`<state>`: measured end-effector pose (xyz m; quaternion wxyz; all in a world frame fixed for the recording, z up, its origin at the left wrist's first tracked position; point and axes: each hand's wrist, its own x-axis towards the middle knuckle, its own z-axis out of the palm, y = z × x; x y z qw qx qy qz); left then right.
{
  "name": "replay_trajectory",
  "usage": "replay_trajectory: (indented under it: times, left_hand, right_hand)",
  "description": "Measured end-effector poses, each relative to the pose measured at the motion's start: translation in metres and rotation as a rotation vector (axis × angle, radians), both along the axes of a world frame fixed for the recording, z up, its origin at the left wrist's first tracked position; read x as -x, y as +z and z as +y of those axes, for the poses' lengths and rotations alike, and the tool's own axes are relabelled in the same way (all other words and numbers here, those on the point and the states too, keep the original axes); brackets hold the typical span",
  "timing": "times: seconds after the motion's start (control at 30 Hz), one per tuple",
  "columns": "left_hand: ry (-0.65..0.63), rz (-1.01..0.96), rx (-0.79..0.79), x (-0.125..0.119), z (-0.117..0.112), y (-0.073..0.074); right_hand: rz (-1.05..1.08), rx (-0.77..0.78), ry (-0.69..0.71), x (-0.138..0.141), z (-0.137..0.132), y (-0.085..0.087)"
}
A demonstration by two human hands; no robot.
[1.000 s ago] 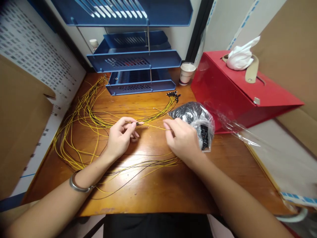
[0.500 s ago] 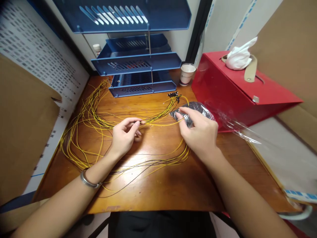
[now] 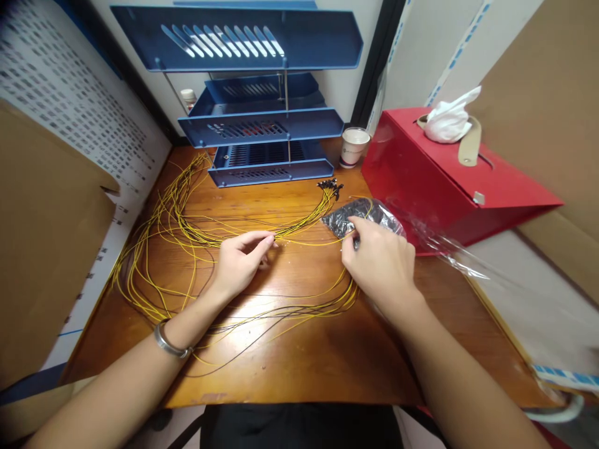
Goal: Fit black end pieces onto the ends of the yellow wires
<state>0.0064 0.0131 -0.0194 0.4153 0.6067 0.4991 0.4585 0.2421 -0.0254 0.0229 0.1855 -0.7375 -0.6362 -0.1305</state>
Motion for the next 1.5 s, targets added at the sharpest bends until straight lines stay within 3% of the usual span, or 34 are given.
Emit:
replay_trajectory:
  times: [0.1, 0.2, 0.27, 0.33, 0.4, 0.47, 0.53, 0.6, 0.83, 0.97, 1.23, 1.5]
  left_hand:
    - [-0.077, -0.020, -0.006, 0.000, -0.001, -0.001]
    - [-0.165, -0.034, -0.015, 0.001, -0.003, -0.001]
    - [-0.199, -0.063, -0.001, 0.000, -0.005, 0.000]
    - [-0.228, -0.106, 0.028, -0.001, -0.007, 0.003]
    - [-0.252, -0.147, 0.056, -0.002, -0.009, 0.007]
    - [-0.256, -0.161, 0.049, -0.003, -0.011, 0.010]
    - [-0.256, -0.161, 0.038, -0.004, -0.012, 0.012]
    - [-0.269, -0.168, 0.047, -0.004, -0.013, 0.013]
    - [-0.393, -0.169, 0.051, -0.002, -0.014, 0.010]
    - [-0.449, -0.122, 0.066, -0.001, -0.015, 0.012]
    - [-0.407, -0.021, 0.003, 0.000, -0.009, 0.012]
    - [-0.332, -0.088, 0.007, 0.001, -0.007, 0.008]
  right_hand:
    - [0.038, -0.120, 0.120, 0.004, -0.003, 0.001]
    - [0.209, -0.260, 0.512, 0.017, -0.011, 0.000]
    - [0.323, -0.217, 0.788, 0.031, -0.019, -0.005]
    - [0.367, -0.126, 0.913, 0.048, -0.025, -0.014]
    - [0.504, 0.029, 0.842, 0.062, -0.028, -0.024]
    - [0.705, 0.190, 0.663, 0.069, -0.026, -0.032]
    - [0.853, 0.207, 0.483, 0.070, -0.021, -0.036]
    - [0.919, 0.150, 0.419, 0.066, -0.017, -0.036]
    - [0.798, -0.102, 0.607, 0.056, -0.012, -0.031]
    - [0.724, -0.122, 0.658, 0.053, -0.012, -0.029]
    - [0.701, -0.138, 0.608, 0.050, -0.011, -0.030]
    - [0.701, -0.157, 0.555, 0.051, -0.011, -0.037]
